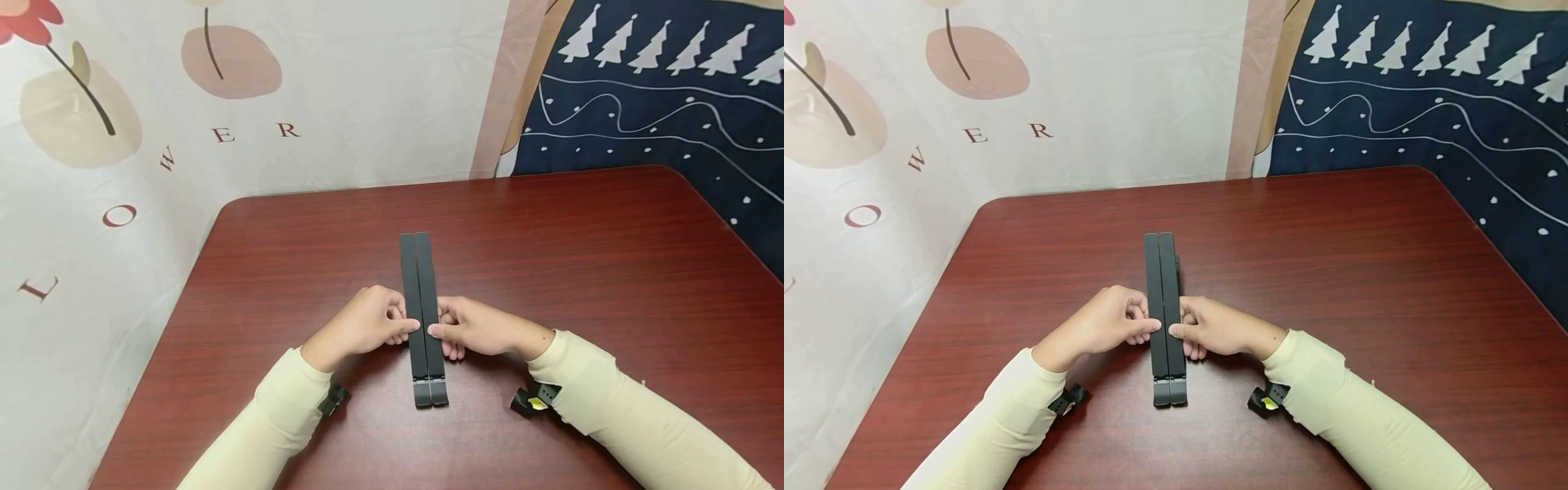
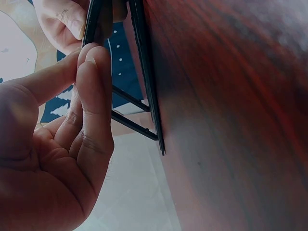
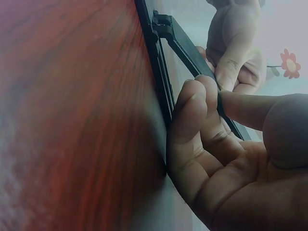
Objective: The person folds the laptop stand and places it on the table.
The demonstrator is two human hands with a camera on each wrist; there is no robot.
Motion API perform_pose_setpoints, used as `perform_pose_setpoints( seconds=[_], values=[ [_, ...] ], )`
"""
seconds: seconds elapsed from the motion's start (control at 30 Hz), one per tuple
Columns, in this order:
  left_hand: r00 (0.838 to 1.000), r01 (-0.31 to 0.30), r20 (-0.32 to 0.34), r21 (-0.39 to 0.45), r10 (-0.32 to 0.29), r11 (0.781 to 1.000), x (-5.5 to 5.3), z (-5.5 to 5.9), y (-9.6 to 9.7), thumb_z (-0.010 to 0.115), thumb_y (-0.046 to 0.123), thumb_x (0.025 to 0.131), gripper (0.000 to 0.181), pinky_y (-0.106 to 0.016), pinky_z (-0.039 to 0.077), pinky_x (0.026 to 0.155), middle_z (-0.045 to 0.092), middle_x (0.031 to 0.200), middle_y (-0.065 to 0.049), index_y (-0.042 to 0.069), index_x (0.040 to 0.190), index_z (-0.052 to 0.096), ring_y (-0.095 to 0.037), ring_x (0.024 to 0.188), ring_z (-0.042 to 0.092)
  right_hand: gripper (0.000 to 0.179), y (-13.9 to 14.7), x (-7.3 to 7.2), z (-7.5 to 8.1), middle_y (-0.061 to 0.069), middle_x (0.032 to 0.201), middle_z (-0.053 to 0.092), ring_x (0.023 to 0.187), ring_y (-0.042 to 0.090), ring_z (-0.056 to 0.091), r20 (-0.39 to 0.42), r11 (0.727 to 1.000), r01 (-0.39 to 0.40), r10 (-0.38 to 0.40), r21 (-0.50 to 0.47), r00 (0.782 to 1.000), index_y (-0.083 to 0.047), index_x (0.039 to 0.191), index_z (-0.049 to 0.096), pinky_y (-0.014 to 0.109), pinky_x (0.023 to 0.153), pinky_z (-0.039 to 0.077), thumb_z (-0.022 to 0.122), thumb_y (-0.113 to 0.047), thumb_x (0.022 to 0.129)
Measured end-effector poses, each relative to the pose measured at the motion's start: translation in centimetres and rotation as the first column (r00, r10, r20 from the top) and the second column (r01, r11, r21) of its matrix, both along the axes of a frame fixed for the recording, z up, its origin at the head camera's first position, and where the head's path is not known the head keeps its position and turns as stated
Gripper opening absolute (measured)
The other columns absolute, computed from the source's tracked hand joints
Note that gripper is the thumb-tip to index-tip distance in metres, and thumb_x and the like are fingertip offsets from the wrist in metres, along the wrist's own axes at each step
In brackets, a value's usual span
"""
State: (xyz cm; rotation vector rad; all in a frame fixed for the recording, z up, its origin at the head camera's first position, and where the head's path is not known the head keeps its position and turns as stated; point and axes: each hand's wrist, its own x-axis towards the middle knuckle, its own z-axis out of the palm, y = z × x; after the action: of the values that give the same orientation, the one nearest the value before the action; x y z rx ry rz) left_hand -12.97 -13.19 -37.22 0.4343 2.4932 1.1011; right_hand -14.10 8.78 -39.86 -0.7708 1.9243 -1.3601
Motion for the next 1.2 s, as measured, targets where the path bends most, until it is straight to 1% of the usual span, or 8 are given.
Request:
perform_pose_setpoints(
  seconds=[0.37,0.57,0.73,0.87,0.97,1.07,1.13,1.2],
  values=[
    [1.0,0.015,-0.018,0.004,-0.015,1.0,-0.1,0.0,0.0,0.076,0.015,0.089,0.023,-0.025,0.055,0.055,0.069,0.064,0.0,0.007,0.073,0.063,-0.008,0.055,0.065,0.012,0.0,-0.2,-0.1,0.005,0.064,0.061,0.055,0.015,0.059,-0.002,1.0,-0.002,0.002,-0.003,1.0,0.004,0.109,0.051,0.032,0.05,0.055,0.053,-0.005,0.102],
    [1.0,0.016,-0.014,-0.001,-0.017,1.0,-0.1,0.0,0.0,0.076,0.015,0.089,0.022,-0.025,0.055,0.055,0.07,0.064,0.001,0.007,0.073,0.063,-0.009,0.055,0.065,0.012,0.0,-0.2,-0.2,0.005,0.064,0.061,0.055,0.015,0.059,0.004,1.0,-0.002,0.002,-0.004,1.0,0.004,0.109,0.051,0.032,0.05,0.055,0.053,-0.005,0.102],
    [1.0,0.019,-0.012,-0.003,-0.019,1.0,-0.2,-0.2,0.0,0.076,0.015,0.089,0.022,-0.026,0.056,0.055,0.069,0.064,0.001,0.007,0.073,0.063,-0.009,0.056,0.065,0.011,0.0,-0.2,-0.2,0.005,0.064,0.061,0.055,0.015,0.059,0.006,1.0,0.005,-0.006,0.004,1.0,0.004,0.108,0.051,0.031,0.05,0.054,0.053,-0.005,0.101],
    [1.0,0.024,-0.011,-0.012,-0.024,1.0,-0.3,-0.3,-0.1,0.077,0.018,0.089,0.022,-0.027,0.056,0.054,0.069,0.063,0.001,0.009,0.074,0.063,-0.01,0.055,0.066,0.011,0.0,-0.2,-0.2,0.006,0.064,0.062,0.054,0.015,0.06,0.009,1.0,0.019,-0.02,0.018,1.0,0.004,0.106,0.053,0.033,0.05,0.056,0.054,-0.006,0.101],
    [1.0,0.031,-0.006,-0.008,-0.031,1.0,-0.4,-0.3,-0.2,0.076,0.019,0.089,0.022,-0.028,0.056,0.053,0.07,0.065,0.0,0.009,0.075,0.063,-0.013,0.056,0.067,0.01,0.1,-0.3,-0.1,0.007,0.064,0.062,0.053,0.016,0.061,0.001,0.999,0.023,-0.023,0.034,1.0,0.003,0.103,0.055,0.036,0.05,0.056,0.056,-0.007,0.1],
    [0.999,0.033,0.003,-0.002,-0.033,0.999,-0.5,-0.2,-0.4,0.076,0.019,0.089,0.021,-0.029,0.055,0.053,0.071,0.066,-0.002,0.009,0.075,0.063,-0.017,0.057,0.068,0.012,0.3,-0.6,0.1,0.007,0.064,0.062,0.052,0.017,0.062,-0.02,0.998,0.031,-0.03,0.06,0.999,0.001,0.096,0.056,0.038,0.052,0.057,0.058,-0.011,0.1],
    [0.999,0.032,0.012,-0.006,-0.032,0.999,-0.6,-0.1,-0.5,0.077,0.02,0.089,0.021,-0.03,0.055,0.054,0.071,0.066,-0.002,0.01,0.076,0.063,-0.019,0.057,0.069,0.015,0.5,-0.9,0.3,0.007,0.064,0.062,0.052,0.018,0.062,-0.038,0.996,0.055,-0.052,0.076,0.998,-0.001,0.092,0.056,0.039,0.052,0.057,0.059,-0.013,0.1],
    [0.999,0.045,0.014,-0.015,-0.045,0.999,-0.7,-0.1,-0.6,0.077,0.022,0.089,0.021,-0.03,0.055,0.055,0.072,0.066,-0.002,0.011,0.077,0.064,-0.019,0.058,0.069,0.016,0.7,-1.1,0.5,0.008,0.065,0.062,0.052,0.019,0.063,-0.059,0.992,0.096,-0.091,0.086,0.994,-0.002,0.09,0.056,0.04,0.053,0.057,0.06,-0.014,0.099]
  ],
)
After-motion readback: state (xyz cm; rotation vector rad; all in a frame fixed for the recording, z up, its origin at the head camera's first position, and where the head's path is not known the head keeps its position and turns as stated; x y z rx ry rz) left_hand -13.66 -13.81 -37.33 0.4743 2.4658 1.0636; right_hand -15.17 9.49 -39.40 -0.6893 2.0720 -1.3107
